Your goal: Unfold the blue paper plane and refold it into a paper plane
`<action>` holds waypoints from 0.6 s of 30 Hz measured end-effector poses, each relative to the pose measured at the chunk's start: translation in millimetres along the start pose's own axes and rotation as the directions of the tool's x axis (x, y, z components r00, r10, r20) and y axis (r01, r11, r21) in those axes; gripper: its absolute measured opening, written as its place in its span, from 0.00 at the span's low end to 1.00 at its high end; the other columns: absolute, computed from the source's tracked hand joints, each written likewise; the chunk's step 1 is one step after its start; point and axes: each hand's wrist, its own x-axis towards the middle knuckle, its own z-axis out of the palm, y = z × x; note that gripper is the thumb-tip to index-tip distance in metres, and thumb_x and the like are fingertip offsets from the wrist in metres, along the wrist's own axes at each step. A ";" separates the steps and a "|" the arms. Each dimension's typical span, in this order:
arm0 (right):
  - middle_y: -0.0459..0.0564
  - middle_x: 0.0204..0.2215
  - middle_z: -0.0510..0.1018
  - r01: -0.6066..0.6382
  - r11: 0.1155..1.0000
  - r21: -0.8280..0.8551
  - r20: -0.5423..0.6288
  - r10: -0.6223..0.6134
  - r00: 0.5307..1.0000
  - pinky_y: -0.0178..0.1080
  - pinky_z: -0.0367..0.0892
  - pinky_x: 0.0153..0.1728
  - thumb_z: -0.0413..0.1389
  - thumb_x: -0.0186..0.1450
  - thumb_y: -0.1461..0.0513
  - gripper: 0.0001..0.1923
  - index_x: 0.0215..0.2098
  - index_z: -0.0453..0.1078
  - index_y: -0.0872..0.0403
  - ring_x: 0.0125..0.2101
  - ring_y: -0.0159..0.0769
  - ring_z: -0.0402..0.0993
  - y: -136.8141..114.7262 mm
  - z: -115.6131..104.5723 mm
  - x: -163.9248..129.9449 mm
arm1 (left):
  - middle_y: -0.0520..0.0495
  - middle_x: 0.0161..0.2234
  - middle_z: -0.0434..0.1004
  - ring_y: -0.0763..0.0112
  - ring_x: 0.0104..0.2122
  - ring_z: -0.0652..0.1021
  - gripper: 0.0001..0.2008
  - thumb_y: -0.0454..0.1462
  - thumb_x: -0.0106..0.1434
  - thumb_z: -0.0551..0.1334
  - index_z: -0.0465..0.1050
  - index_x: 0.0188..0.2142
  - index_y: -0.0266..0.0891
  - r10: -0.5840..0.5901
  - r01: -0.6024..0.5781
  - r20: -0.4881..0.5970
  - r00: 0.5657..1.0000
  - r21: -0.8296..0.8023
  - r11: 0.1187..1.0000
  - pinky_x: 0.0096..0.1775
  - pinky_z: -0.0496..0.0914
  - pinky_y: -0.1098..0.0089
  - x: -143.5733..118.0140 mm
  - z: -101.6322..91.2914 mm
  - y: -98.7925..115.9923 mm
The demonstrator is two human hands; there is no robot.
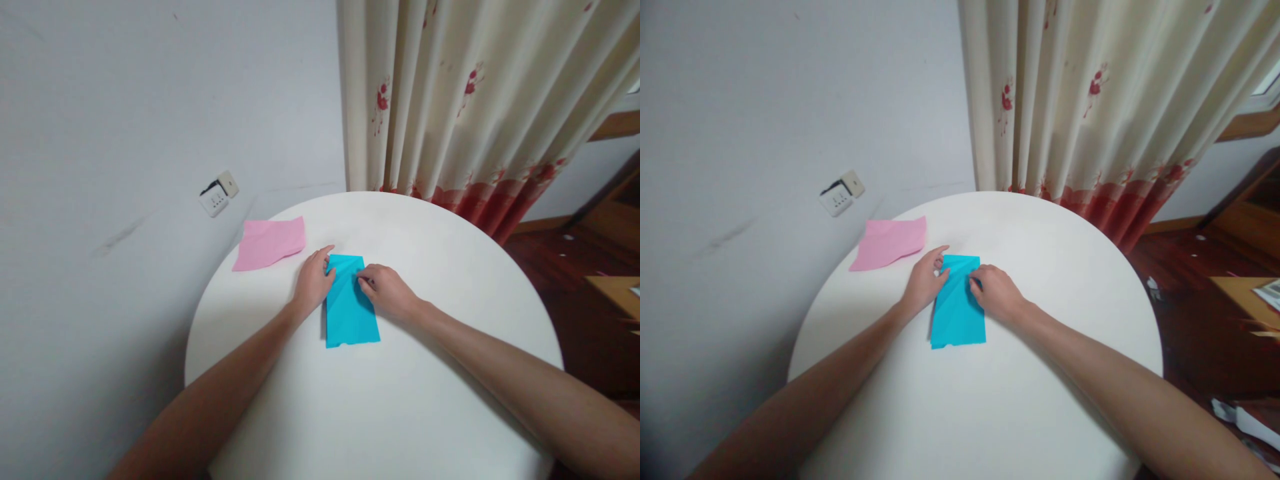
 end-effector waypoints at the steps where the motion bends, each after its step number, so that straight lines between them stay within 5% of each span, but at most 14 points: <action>1: 0.53 0.37 0.80 0.001 1.000 0.002 0.009 -0.001 1.000 0.38 0.65 0.43 0.45 0.72 0.61 0.16 0.39 0.76 0.54 0.40 0.39 0.74 -0.2 0.5 -0.2 | 0.47 0.39 0.75 0.67 0.36 0.75 0.26 0.29 0.59 0.60 0.67 0.57 0.39 -0.017 0.016 -0.007 1.000 -0.035 0.999 0.45 0.72 0.64 0.0 0.7 0.8; 8: 0.52 0.38 0.81 -0.042 0.996 0.078 0.001 0.042 0.999 0.40 0.66 0.42 0.45 0.72 0.57 0.17 0.38 0.76 0.52 0.40 0.41 0.76 -1.6 2.6 -1.0 | 0.46 0.39 0.76 0.70 0.35 0.78 0.19 0.34 0.64 0.59 0.69 0.54 0.40 -0.105 0.085 -0.047 0.993 -0.310 0.947 0.37 0.74 0.70 -2.0 3.0 11.5; 14: 0.52 0.44 0.82 -0.109 0.877 0.469 -0.090 0.170 0.981 0.41 0.71 0.39 0.48 0.72 0.52 0.24 0.63 0.57 0.49 0.35 0.39 0.79 0.9 5.4 -1.3 | 0.45 0.43 0.78 0.67 0.44 0.79 0.17 0.40 0.71 0.54 0.66 0.57 0.40 0.044 -0.034 0.017 0.999 -0.379 0.925 0.48 0.72 0.67 -9.4 -6.7 32.0; 18: 0.51 0.46 0.81 -0.027 0.873 0.487 -0.130 0.103 0.986 0.42 0.71 0.41 0.48 0.72 0.53 0.28 0.68 0.50 0.46 0.35 0.39 0.79 -2.6 4.4 -3.3 | 0.45 0.45 0.79 0.66 0.46 0.78 0.17 0.42 0.73 0.52 0.67 0.56 0.41 0.088 -0.065 0.053 0.995 -0.345 0.937 0.49 0.72 0.66 -11.3 -9.6 37.0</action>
